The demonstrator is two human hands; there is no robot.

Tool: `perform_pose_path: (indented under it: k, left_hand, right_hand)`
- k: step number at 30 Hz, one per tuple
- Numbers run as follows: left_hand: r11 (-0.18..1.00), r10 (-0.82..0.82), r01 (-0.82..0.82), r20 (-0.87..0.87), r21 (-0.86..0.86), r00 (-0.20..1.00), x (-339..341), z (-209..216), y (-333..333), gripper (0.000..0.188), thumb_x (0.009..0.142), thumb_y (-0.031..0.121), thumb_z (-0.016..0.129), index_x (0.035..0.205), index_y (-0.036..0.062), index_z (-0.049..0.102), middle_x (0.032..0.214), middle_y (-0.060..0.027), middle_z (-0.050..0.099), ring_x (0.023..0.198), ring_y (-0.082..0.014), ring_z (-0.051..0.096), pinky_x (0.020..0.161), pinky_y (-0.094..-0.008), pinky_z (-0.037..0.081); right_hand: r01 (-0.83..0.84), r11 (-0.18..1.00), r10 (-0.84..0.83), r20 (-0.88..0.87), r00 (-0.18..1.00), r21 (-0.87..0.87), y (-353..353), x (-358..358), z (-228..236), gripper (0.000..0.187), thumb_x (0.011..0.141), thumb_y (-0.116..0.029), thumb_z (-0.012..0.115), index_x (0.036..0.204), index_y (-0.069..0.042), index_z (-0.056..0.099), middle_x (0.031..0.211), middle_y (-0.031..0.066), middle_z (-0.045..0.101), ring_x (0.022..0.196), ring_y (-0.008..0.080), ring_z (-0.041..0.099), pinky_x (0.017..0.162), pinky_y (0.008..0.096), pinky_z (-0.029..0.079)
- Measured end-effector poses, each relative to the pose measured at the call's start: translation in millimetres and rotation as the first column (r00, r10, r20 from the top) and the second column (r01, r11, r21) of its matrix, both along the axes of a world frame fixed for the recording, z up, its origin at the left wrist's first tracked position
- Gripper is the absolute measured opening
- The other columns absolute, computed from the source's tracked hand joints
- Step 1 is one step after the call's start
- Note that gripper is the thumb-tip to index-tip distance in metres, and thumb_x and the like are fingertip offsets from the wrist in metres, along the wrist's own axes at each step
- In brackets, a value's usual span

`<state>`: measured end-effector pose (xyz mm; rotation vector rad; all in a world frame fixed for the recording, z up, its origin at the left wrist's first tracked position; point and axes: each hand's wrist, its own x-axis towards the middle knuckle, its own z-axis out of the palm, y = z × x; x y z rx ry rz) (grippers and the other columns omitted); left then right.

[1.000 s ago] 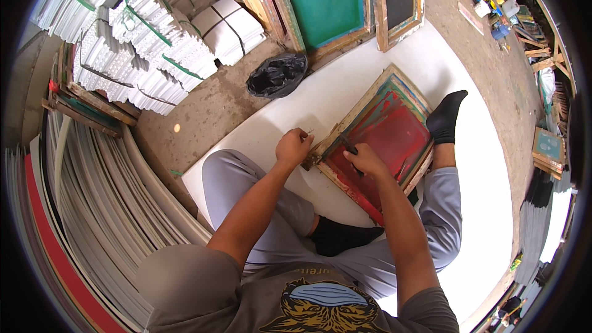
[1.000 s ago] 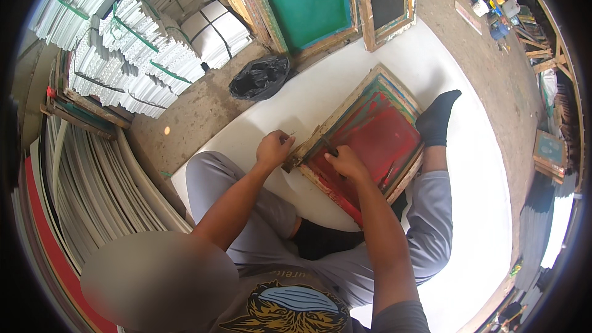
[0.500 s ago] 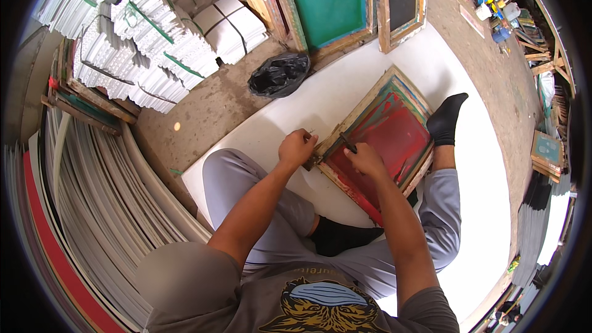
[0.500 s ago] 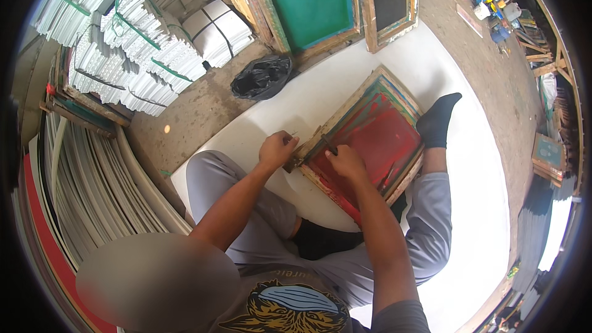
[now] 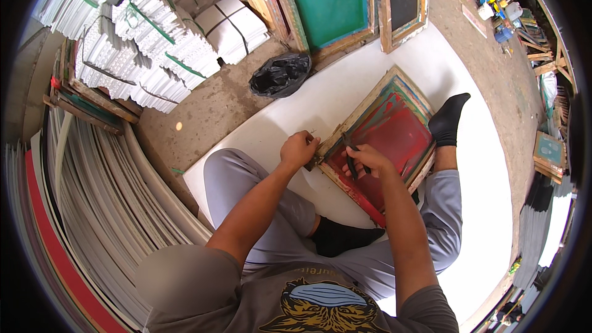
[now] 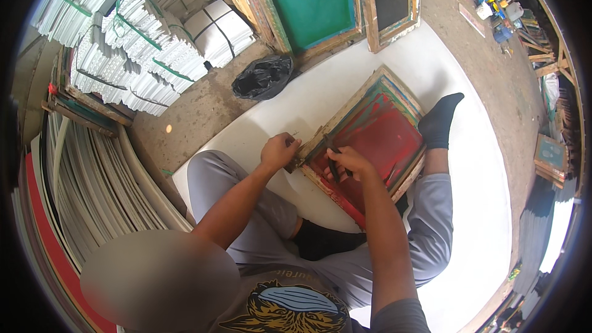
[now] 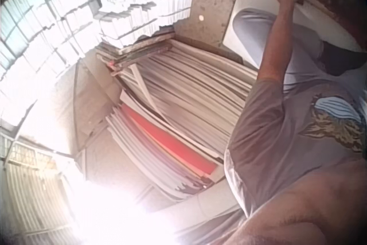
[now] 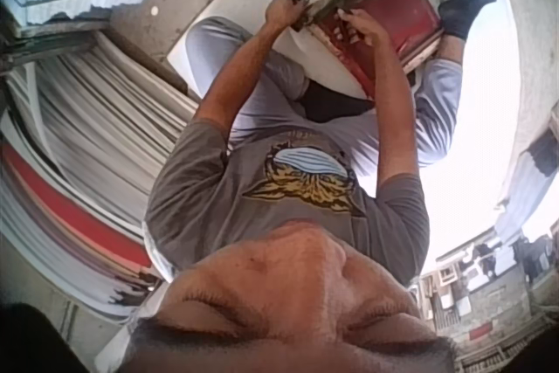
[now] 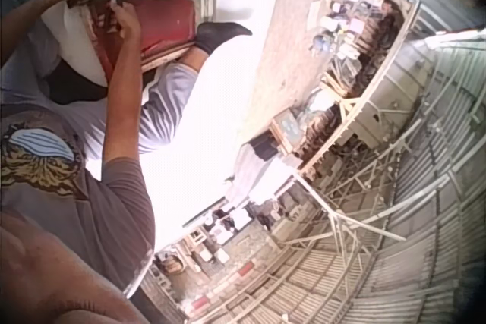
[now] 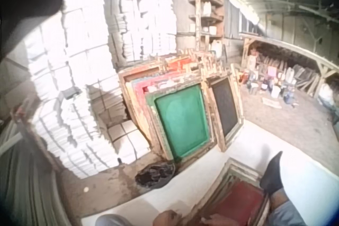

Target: The person sits on the floor and uses a small metal scraper to remove dried paint or residue from the wooden frame of a screen printing frame. The person works methodically along the edges of the frame, scraping away material to clean the surface.

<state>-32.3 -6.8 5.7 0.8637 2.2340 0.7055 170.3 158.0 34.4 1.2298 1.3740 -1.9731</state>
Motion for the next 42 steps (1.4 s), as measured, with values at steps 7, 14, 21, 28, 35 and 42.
perform_pose_path:
  k: [7,14,21,28,35,42]
  left_hand:
    - [1.000,-0.010,0.010,-0.001,-0.012,1.000,2,1,-1,0.039,0.094,0.044,0.069,0.101,0.0068,0.078,0.096,-0.0142,0.077,0.091,-0.0330,0.074,0.081,-0.0446,0.058]
    - [1.000,-0.012,0.012,0.005,-0.020,1.000,2,2,-1,0.038,0.093,0.044,0.069,0.100,0.0079,0.078,0.097,-0.0133,0.077,0.092,-0.0327,0.074,0.081,-0.0445,0.058]
    - [1.000,-0.024,0.024,0.010,-0.020,1.000,4,3,1,0.039,0.093,0.044,0.069,0.100,0.0070,0.078,0.097,-0.0144,0.077,0.094,-0.0331,0.074,0.081,-0.0447,0.058]
    - [0.996,0.005,-0.007,0.023,0.089,1.000,2,-3,1,0.042,0.097,0.044,0.067,0.105,0.0043,0.077,0.099,-0.0181,0.076,0.087,-0.0343,0.074,0.079,-0.0440,0.057]
    - [0.944,0.066,-0.288,0.765,0.159,0.640,-8,-6,3,0.039,0.100,0.039,0.067,0.101,0.0006,0.075,0.079,-0.0055,0.070,0.057,-0.0120,0.056,0.053,-0.0273,0.043]
    - [0.937,0.094,-0.323,0.795,0.133,0.600,-15,-9,4,0.031,0.098,0.033,0.073,0.097,0.0028,0.071,0.084,-0.0027,0.069,0.055,-0.0073,0.049,0.049,-0.0243,0.035]
  right_hand:
    - [0.063,0.997,-0.062,0.025,0.998,-0.047,1,-2,-1,0.028,0.096,-0.027,0.075,0.110,-0.006,0.063,0.084,0.0112,0.073,0.067,0.0199,0.071,0.051,0.0347,0.054]
    - [0.087,0.985,-0.085,-0.014,0.996,0.151,-12,-8,-5,0.013,0.081,-0.004,0.073,0.089,-0.006,0.062,0.068,0.0072,0.065,0.053,0.0158,0.064,0.042,0.0319,0.045]
    - [-0.195,0.706,0.167,0.107,0.980,0.681,-23,-6,-14,0.019,0.082,-0.010,0.072,0.098,-0.004,0.065,0.078,0.0171,0.071,0.072,0.0335,0.072,0.063,0.0461,0.057]
    - [-0.439,0.371,0.199,0.391,0.898,0.818,-45,-20,18,0.027,0.086,-0.017,0.070,0.110,-0.007,0.067,0.094,0.0225,0.074,0.094,0.0443,0.072,0.084,0.0567,0.056]
    - [-0.454,0.321,0.370,0.331,0.868,0.832,-70,-45,48,0.030,0.098,-0.035,0.065,0.108,-0.007,0.067,0.092,0.0211,0.074,0.094,0.0432,0.072,0.082,0.0544,0.056]
    - [-0.309,0.752,0.386,-0.008,0.923,0.582,-46,-28,10,0.036,0.102,-0.037,0.065,0.111,-0.002,0.065,0.089,0.0147,0.074,0.079,0.0280,0.074,0.071,0.0433,0.057]
